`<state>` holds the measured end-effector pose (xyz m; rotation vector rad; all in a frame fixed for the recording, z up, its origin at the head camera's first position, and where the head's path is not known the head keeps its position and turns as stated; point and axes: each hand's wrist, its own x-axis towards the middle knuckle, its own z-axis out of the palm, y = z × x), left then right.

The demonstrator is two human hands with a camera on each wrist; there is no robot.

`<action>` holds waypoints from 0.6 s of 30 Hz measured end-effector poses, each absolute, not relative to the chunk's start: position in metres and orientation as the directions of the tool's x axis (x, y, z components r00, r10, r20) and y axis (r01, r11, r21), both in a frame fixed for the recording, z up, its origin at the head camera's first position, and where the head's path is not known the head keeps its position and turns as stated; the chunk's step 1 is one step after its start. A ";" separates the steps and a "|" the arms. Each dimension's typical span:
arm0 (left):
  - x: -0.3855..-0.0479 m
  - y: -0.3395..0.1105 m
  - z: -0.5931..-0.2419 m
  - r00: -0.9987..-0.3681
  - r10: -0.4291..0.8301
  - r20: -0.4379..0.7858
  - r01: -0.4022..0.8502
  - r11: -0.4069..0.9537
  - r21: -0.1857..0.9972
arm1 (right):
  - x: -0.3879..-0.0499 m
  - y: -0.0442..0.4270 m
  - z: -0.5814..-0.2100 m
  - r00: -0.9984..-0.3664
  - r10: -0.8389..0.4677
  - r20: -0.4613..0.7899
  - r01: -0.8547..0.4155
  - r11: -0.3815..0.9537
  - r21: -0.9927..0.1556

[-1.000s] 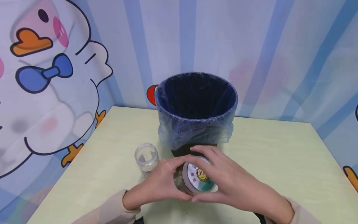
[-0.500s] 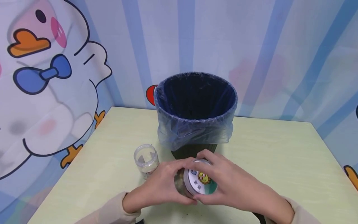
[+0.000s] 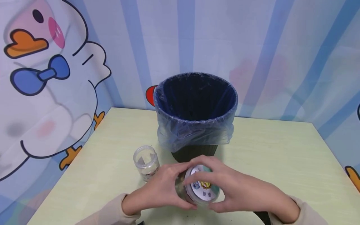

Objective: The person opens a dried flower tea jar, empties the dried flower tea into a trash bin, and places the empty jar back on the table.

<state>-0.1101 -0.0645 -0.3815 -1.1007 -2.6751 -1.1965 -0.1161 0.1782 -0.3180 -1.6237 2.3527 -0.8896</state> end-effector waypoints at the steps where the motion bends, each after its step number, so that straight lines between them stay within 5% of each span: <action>1: -0.110 -0.064 -0.382 -0.749 0.599 0.282 0.609 0.456 0.649 | -0.115 0.177 -0.318 -0.431 -0.882 0.188 -0.788 0.267 -0.555; 8: -0.110 -0.061 -0.380 -0.764 0.593 0.255 0.591 0.484 0.645 | -0.113 0.170 -0.319 -0.661 -0.746 0.087 -0.716 0.591 -0.371; 18: -0.112 -0.059 -0.381 -0.767 0.593 0.243 0.577 0.474 0.665 | -0.116 0.177 -0.318 -0.577 -0.807 0.126 -0.773 0.489 -0.405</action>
